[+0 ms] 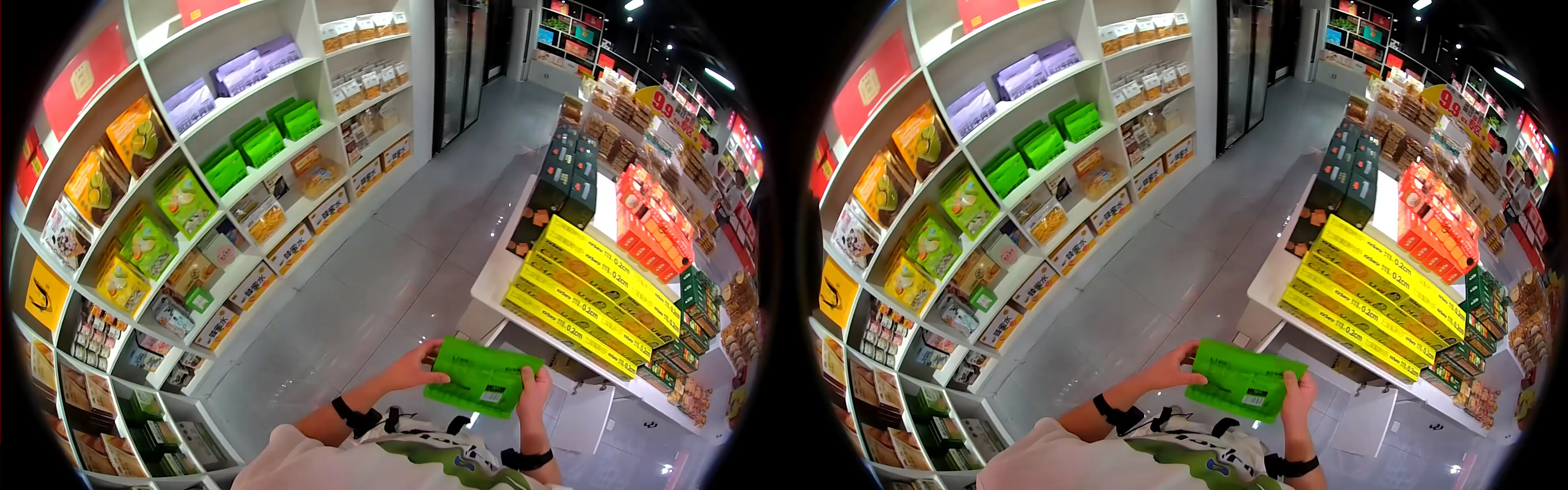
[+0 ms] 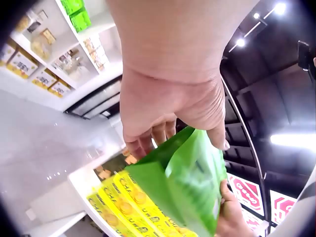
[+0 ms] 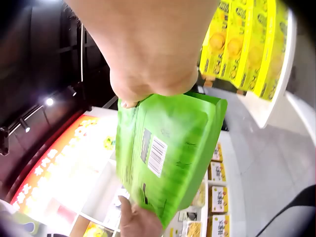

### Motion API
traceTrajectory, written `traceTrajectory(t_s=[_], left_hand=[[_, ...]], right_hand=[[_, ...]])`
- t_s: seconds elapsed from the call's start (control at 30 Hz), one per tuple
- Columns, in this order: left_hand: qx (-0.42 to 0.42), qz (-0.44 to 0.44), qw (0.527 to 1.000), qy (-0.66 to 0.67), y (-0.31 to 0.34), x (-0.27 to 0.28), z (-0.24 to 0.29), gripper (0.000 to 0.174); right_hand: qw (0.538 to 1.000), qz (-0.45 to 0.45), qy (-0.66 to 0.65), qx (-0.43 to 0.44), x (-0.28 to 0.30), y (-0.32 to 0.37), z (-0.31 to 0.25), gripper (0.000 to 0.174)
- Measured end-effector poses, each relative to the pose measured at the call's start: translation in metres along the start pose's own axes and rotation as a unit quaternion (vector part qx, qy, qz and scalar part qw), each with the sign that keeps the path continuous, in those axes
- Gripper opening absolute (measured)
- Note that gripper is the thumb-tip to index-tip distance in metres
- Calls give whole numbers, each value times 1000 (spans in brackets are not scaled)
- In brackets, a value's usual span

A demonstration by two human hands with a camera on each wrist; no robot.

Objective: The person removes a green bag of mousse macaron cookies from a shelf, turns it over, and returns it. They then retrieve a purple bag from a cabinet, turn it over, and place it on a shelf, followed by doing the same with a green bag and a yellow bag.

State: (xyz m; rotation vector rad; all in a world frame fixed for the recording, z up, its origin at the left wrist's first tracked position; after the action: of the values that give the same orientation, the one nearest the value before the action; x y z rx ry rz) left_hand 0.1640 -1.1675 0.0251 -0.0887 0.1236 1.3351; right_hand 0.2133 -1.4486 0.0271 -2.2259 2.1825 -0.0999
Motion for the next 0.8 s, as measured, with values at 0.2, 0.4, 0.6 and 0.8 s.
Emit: traceTrajectory(t_s=[0.2, 0.4, 0.6, 0.8], left_hand=[[35, 109, 993, 9, 85, 94, -1, 72], [-52, 268, 941, 198, 155, 163, 9, 63], [-115, 350, 846, 386, 209, 207, 8, 53], [-80, 327, 775, 535, 212, 243, 13, 49]], right_hand=[[990, -63, -121, -48, -148, -13, -44, 14], [966, -200, -135, -87, -270, -14, -68, 18], [892, -449, -32, -52, -364, -12, -82, 33], [713, -641, -240, -154, -463, -18, -65, 65]])
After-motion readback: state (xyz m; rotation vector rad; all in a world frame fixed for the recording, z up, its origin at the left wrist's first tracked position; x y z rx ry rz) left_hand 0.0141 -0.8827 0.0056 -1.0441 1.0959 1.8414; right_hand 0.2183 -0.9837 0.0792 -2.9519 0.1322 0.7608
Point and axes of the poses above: each hand's wrist, its own y-axis away from the middle knuckle, its own x-axis out of the back of the hand, z = x × y, the point moved 4 cm from there along -y, towards the middle knuckle, and after that the axes turned 6 degrees about y, right-handed, at the moved point
